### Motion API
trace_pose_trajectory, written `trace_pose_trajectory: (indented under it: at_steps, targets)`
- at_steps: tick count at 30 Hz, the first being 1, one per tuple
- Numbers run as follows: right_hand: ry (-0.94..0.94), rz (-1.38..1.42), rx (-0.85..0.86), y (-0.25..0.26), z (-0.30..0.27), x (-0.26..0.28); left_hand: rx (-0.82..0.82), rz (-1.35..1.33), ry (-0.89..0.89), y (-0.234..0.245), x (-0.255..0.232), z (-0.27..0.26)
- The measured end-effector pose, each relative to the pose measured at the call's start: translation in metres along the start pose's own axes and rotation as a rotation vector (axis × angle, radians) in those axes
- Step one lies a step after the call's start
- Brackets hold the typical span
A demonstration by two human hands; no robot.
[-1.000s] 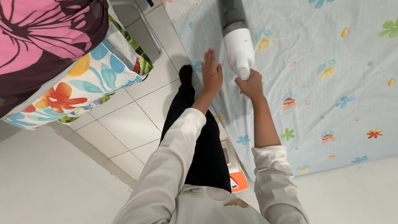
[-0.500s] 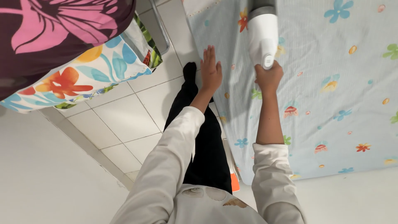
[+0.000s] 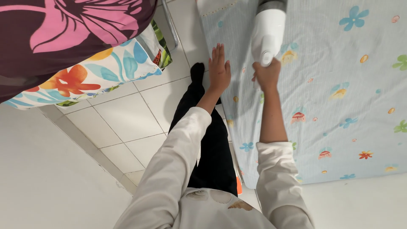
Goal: The recorder is using a handheld vacuum to clean a bed and a bolster pillow.
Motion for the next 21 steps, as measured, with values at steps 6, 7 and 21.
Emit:
trace_pose_trajectory:
  at_steps: [6, 7, 21]
  targets:
    - [-0.107, -0.14, 0.128, -0.036, -0.063, -0.019, -0.029, 0.08, 0.044, 0.007, 0.04, -0.008]
    - [-0.104, -0.141, 0.127, -0.038, -0.074, -0.024, -0.03, 0.079, 0.042, 0.011, 0.043, -0.014]
    - [-0.123, -0.209, 0.285, -0.046, -0.164, -0.041, 0.069, 0.164, 0.161, 0.011, 0.114, -0.088]
Point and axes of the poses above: each hand's wrist, its own z-axis towards the middle knuckle, its own y-axis out of the back of the hand, x = y × z, the point moved 7 cm from there along z, towards the middle knuckle, and after that the axes turned 10 degrees about y, right-handed, at the moved point
